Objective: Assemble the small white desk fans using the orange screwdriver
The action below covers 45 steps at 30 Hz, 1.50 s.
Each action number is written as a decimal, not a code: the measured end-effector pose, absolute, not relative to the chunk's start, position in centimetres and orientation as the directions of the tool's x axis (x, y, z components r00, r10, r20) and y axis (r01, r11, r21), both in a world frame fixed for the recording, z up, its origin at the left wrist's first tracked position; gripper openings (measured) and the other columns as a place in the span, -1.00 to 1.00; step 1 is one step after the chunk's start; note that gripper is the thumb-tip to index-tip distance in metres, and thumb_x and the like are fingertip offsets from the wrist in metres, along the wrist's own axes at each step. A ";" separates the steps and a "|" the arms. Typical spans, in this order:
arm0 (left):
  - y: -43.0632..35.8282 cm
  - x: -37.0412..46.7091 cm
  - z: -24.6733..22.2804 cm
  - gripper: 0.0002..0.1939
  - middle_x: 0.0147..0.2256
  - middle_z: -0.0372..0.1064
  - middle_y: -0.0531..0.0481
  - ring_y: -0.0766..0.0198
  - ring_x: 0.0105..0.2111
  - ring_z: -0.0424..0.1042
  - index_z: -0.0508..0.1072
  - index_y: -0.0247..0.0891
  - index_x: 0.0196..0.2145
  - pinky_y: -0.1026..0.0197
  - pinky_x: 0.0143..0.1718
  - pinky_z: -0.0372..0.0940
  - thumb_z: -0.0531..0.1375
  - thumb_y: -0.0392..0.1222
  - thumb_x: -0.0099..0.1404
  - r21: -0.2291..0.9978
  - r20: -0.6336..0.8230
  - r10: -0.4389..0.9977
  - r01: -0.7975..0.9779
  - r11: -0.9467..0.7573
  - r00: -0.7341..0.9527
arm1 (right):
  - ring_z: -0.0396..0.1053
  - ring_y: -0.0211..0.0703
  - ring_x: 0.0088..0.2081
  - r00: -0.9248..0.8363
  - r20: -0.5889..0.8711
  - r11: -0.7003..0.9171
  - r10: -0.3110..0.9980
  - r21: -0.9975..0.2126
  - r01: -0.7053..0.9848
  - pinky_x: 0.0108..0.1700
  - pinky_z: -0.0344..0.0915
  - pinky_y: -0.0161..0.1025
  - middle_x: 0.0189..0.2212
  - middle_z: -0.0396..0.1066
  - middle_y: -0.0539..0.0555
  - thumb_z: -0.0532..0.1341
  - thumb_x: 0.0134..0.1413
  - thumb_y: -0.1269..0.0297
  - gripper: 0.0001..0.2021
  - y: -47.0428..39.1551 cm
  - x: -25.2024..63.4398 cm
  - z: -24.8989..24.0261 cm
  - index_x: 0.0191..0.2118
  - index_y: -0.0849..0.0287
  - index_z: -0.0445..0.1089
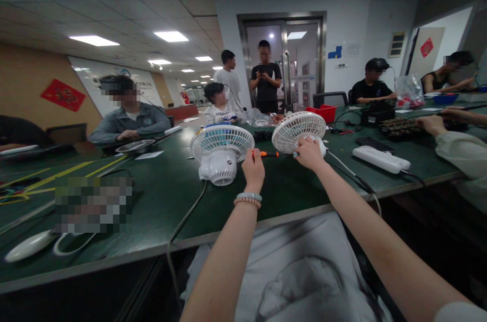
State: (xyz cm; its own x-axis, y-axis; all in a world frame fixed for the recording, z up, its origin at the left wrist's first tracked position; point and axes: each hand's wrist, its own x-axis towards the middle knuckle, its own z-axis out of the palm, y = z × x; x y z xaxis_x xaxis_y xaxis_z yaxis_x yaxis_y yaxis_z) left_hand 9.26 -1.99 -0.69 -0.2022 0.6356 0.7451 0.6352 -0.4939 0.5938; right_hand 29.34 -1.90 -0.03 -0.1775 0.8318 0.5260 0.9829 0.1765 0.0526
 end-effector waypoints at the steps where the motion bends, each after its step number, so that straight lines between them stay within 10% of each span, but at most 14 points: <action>1: -2.0 9.3 -0.7 -0.70 -0.44 0.31 0.01 0.29 -0.43 0.28 0.32 -0.23 -0.36 0.25 -0.37 0.12 -0.11 -0.04 0.30 0.593 0.746 0.636 0.633 -0.498 -0.199 | 0.06 0.03 -0.06 -0.179 0.528 0.178 0.830 0.053 0.983 -0.13 0.01 -0.07 -0.09 0.25 0.13 0.07 0.04 0.19 -0.76 -1.9 29.3 0.0 -0.30 0.07 0.47; 45: -2.2 9.3 -0.5 -0.68 -0.30 0.38 -0.06 0.23 -0.30 0.35 0.34 -0.23 -0.27 0.19 -0.24 0.19 -0.11 -0.03 0.30 0.596 0.746 0.641 0.612 -0.520 -0.182 | 0.06 0.05 -0.04 -0.174 0.517 0.170 0.838 0.055 0.984 -0.13 0.02 -0.05 -0.06 0.23 0.14 0.06 0.05 0.19 -0.75 -2.1 29.3 0.1 -0.27 0.07 0.47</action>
